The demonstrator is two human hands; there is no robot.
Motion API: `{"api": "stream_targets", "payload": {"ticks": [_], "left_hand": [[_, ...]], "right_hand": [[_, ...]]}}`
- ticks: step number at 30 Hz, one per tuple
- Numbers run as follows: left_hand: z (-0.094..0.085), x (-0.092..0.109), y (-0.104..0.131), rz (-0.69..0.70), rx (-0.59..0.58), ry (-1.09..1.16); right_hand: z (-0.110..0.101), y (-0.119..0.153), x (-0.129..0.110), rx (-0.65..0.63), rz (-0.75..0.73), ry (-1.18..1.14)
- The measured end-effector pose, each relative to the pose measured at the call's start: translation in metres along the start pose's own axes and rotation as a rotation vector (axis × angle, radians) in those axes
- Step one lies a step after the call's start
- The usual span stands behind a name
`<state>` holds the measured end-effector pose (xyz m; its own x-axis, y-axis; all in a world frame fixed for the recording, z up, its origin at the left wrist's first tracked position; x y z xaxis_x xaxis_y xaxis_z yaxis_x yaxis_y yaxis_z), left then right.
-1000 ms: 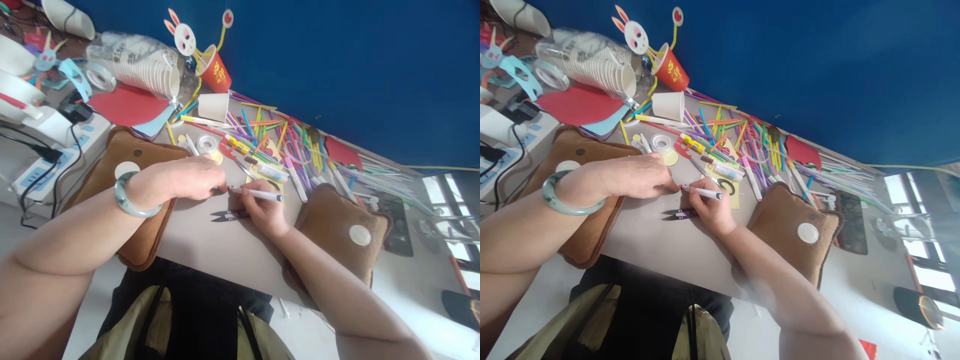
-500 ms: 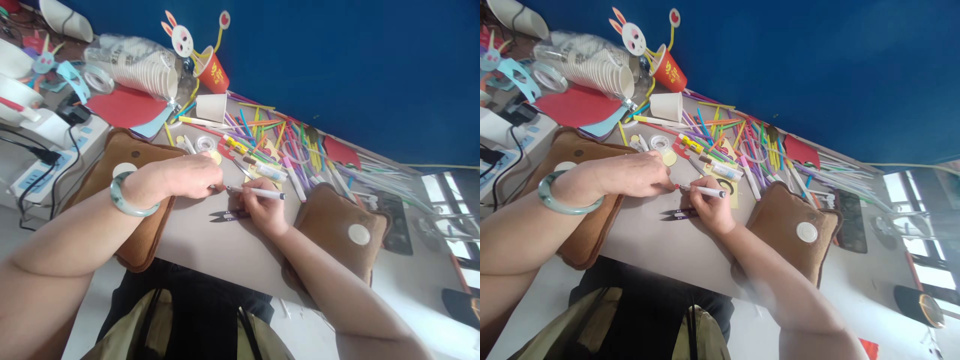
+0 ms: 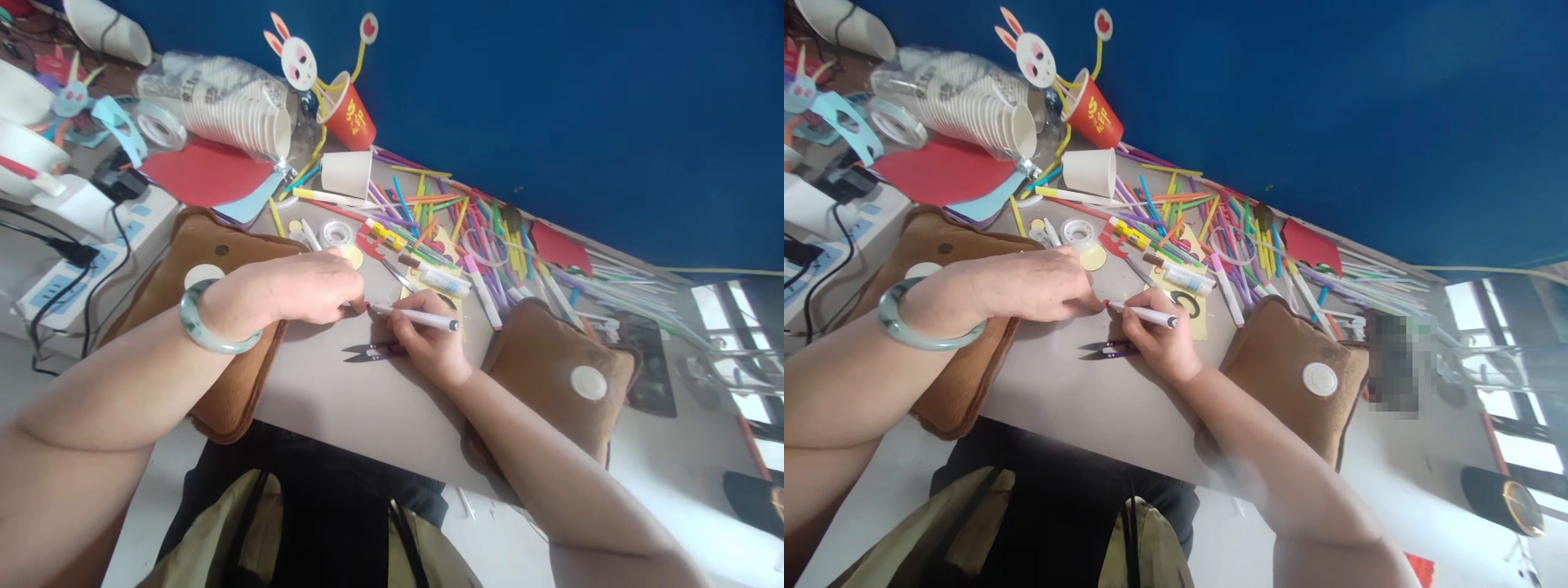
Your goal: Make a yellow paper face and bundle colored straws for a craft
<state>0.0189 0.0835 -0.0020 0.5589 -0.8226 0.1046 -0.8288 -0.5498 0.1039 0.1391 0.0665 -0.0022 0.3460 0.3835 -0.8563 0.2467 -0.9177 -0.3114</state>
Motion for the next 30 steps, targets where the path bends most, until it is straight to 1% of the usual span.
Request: {"api": "stream_targets", "payload": {"ticks": [6, 17, 23, 30], "left_hand": [[-0.005, 0.0015, 0.0025, -0.025, -0.022, 0.013], [-0.003, 0.0022, 0.0014, -0.018, -0.011, 0.019], [-0.0035, 0.002, 0.0015, -0.023, -0.03, 0.007], [-0.003, 0.0015, 0.0021, -0.025, -0.008, -0.012]], "right_hand": [[0.0012, -0.0001, 0.0012, -0.019, 0.012, 0.011], [0.0034, 0.0003, 0.0023, -0.028, 0.026, 0.002], [0.0026, 0.0003, 0.0027, -0.021, 0.04, 0.004], [0.0018, -0.0001, 0.0006, -0.022, 0.037, 0.026]]}}
Point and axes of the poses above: each hand's wrist, its own y-axis away from the middle knuckle, its own z-axis out of the palm, x = y × z, the point moved 10 cm from there along -y, towards the middle knuckle, and after that the axes turned 9 degrees about -y, right-handed, at the moved point
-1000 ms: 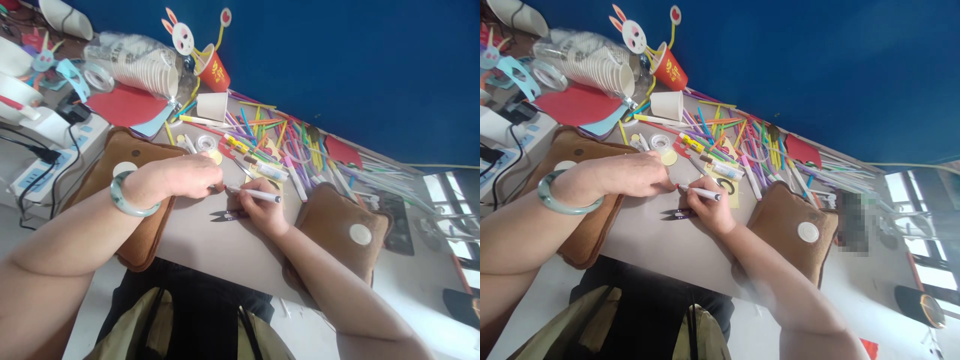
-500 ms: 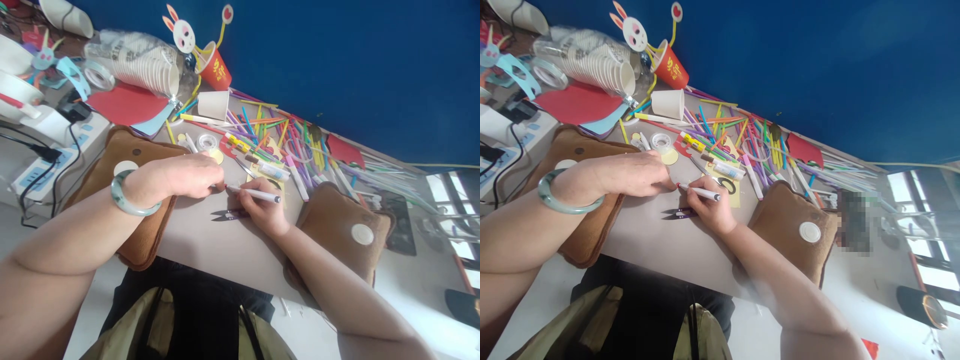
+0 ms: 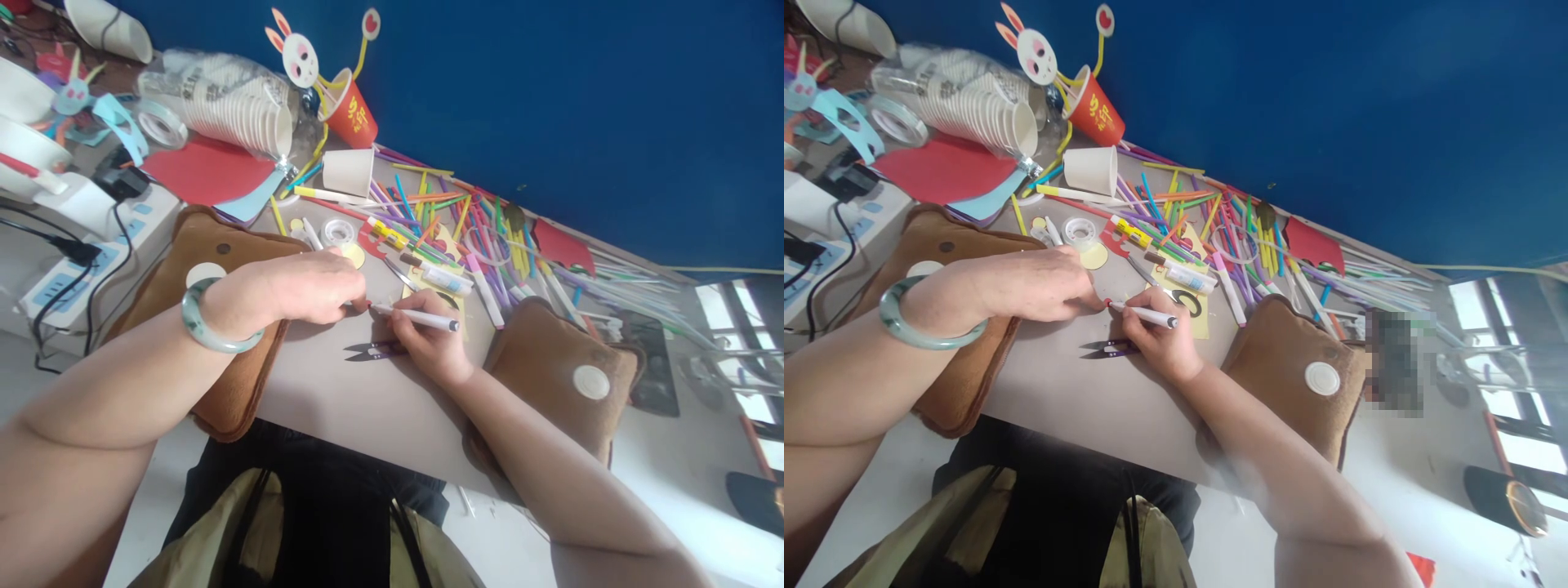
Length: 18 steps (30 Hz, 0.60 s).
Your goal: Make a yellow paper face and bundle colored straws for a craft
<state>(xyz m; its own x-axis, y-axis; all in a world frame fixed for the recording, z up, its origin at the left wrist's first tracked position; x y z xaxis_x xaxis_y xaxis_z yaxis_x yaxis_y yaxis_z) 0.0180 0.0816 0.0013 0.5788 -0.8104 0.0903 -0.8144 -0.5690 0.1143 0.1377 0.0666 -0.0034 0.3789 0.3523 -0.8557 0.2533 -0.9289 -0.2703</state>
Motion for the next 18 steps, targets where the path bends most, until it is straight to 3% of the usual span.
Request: {"api": "stream_targets", "payload": {"ticks": [18], "left_hand": [[-0.0017, 0.0024, 0.0009, 0.008, -0.01, 0.002]], "right_hand": [[0.0019, 0.0016, 0.0088, -0.002, 0.056, -0.07]]}}
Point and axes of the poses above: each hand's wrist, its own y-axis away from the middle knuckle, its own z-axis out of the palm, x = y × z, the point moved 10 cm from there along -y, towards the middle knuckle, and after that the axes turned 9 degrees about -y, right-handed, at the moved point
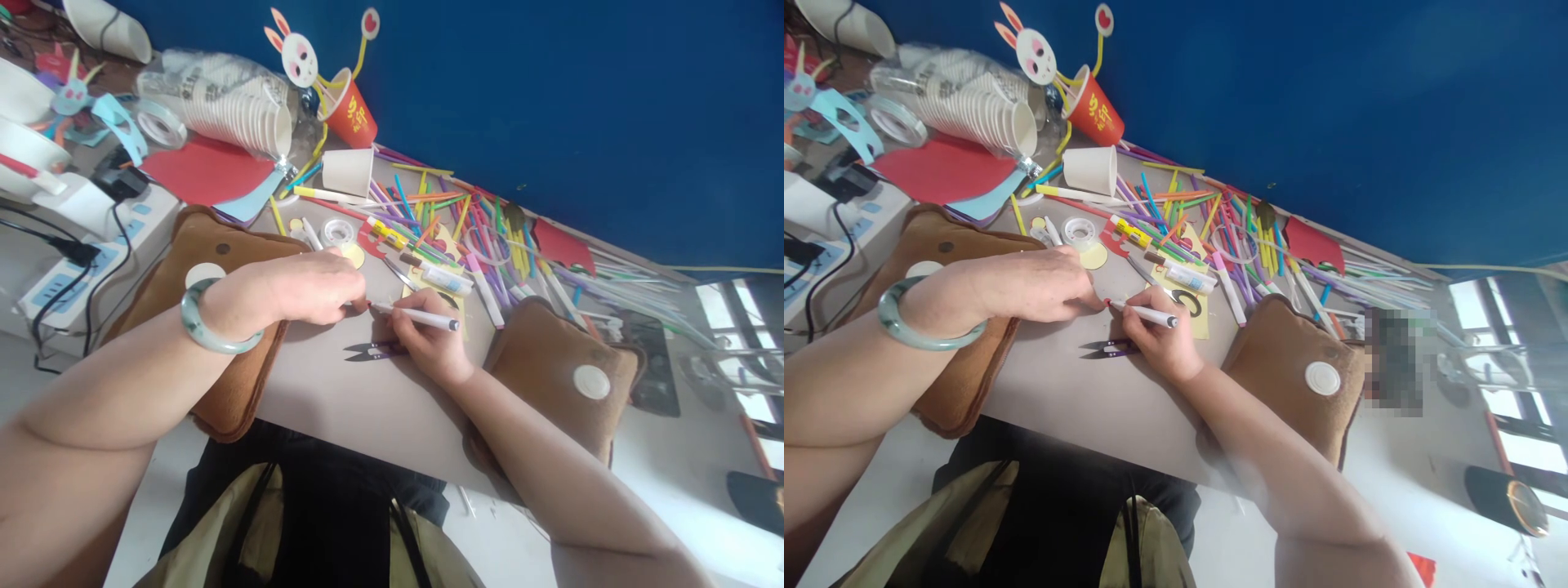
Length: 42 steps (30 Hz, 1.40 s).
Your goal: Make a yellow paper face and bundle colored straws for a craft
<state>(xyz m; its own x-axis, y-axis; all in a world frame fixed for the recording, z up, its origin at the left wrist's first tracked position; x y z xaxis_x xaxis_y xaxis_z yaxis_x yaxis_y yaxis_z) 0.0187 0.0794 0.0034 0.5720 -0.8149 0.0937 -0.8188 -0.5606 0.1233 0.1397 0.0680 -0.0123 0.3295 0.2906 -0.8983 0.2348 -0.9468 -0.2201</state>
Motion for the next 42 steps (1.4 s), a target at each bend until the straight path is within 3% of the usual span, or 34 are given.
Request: {"api": "stream_targets", "payload": {"ticks": [6, 21, 42], "left_hand": [[0.0001, -0.0005, -0.0007, 0.003, 0.001, 0.025], [-0.0005, 0.0009, -0.0005, 0.012, -0.004, 0.03], [0.0025, -0.0001, -0.0022, 0.012, -0.005, 0.052]], "right_hand": [[-0.0006, -0.0012, -0.0072, -0.003, -0.047, 0.046], [0.0004, 0.0008, -0.0007, 0.0, 0.022, -0.017], [0.0008, 0.0, -0.0019, -0.003, -0.013, -0.011]]}}
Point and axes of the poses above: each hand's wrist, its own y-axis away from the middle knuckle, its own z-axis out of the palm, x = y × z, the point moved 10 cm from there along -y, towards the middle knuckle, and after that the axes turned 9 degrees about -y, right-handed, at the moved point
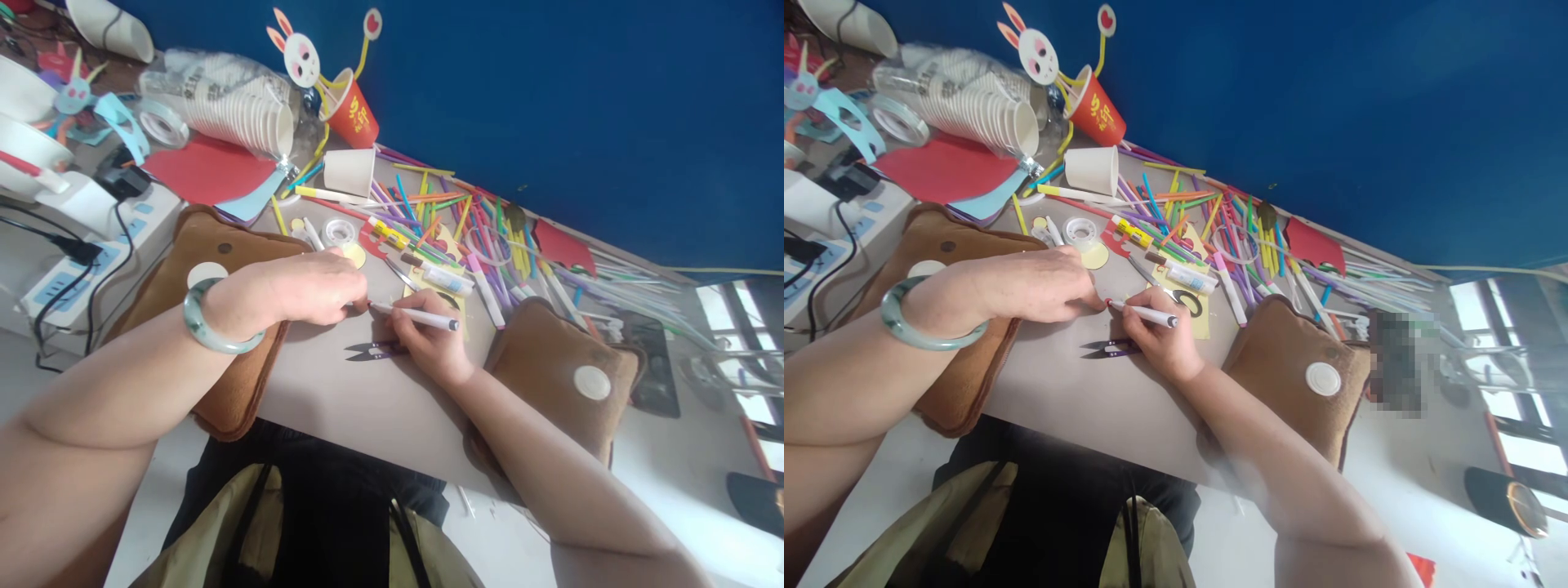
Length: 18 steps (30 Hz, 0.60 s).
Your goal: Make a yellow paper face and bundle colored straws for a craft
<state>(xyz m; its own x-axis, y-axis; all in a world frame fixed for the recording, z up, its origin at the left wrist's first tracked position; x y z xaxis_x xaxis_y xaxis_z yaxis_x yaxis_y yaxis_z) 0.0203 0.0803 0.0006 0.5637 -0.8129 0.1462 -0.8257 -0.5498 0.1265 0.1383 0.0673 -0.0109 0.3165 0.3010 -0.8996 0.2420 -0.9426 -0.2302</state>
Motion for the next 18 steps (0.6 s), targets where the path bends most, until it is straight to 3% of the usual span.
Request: {"api": "stream_targets", "payload": {"ticks": [9, 18], "left_hand": [[-0.0032, 0.0007, 0.0012, -0.009, 0.012, -0.027], [-0.0024, -0.0005, 0.0032, -0.008, 0.01, 0.007]], "right_hand": [[-0.006, 0.0007, -0.0002, 0.066, 0.0, 0.043], [-0.0013, -0.0008, -0.0042, 0.006, -0.023, 0.045]]}}
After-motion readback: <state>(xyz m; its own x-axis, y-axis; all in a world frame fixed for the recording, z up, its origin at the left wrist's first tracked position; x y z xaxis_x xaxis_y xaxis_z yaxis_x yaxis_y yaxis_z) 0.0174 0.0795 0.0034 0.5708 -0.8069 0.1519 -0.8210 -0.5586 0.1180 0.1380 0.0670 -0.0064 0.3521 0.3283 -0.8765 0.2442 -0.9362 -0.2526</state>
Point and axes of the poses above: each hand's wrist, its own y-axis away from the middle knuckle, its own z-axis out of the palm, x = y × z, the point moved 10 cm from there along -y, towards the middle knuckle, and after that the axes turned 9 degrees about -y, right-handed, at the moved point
